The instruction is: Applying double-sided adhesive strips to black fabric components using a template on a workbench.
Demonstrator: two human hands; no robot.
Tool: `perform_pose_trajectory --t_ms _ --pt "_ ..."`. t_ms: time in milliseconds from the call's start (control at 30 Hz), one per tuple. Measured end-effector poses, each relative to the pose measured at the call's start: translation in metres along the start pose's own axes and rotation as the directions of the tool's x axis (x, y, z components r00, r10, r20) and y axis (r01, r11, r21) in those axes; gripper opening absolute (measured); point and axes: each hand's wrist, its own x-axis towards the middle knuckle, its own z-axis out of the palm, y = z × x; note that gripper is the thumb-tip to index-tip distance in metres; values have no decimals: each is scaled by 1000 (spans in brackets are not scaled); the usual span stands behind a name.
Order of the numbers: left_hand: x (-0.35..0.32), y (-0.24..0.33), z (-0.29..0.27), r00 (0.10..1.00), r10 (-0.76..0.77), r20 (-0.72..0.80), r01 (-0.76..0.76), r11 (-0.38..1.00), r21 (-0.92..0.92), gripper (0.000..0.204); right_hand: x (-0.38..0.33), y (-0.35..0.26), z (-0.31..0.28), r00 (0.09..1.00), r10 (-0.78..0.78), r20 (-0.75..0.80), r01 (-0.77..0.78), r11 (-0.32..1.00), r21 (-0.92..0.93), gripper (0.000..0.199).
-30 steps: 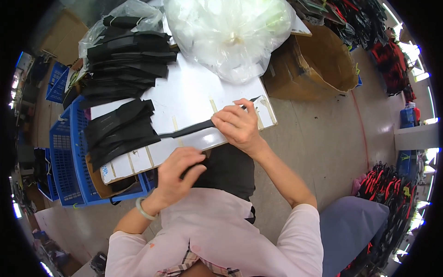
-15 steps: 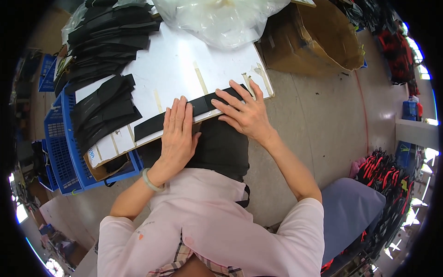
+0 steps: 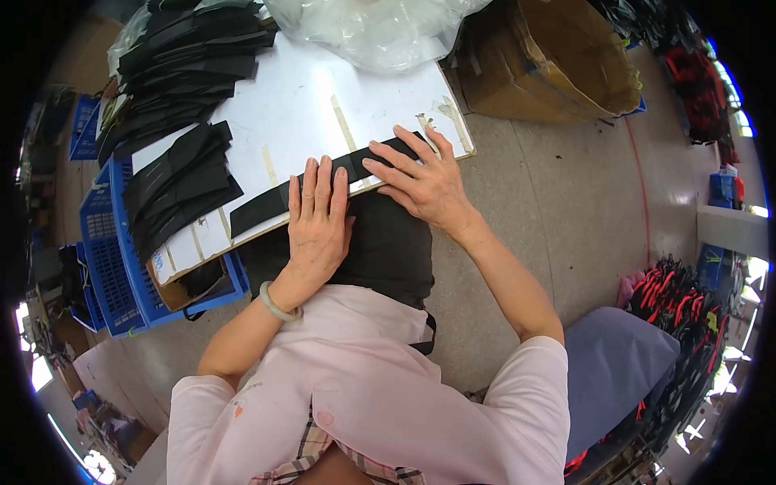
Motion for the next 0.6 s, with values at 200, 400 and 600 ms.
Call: perform_pose_trajectory --t_ms 200,400,600 --pt "-1 0 4 1000 -4 -26 4 1000 12 83 0 1 2 1000 -1 -14 1 1000 -5 47" --pt "-1 0 7 1000 5 -17 -4 997 73 83 0 0 2 1000 11 -15 -11 1000 -3 45" --pt "0 -1 8 999 4 -39 0 995 96 80 1 0 3 1000 13 -13 -14 1000 -9 44"
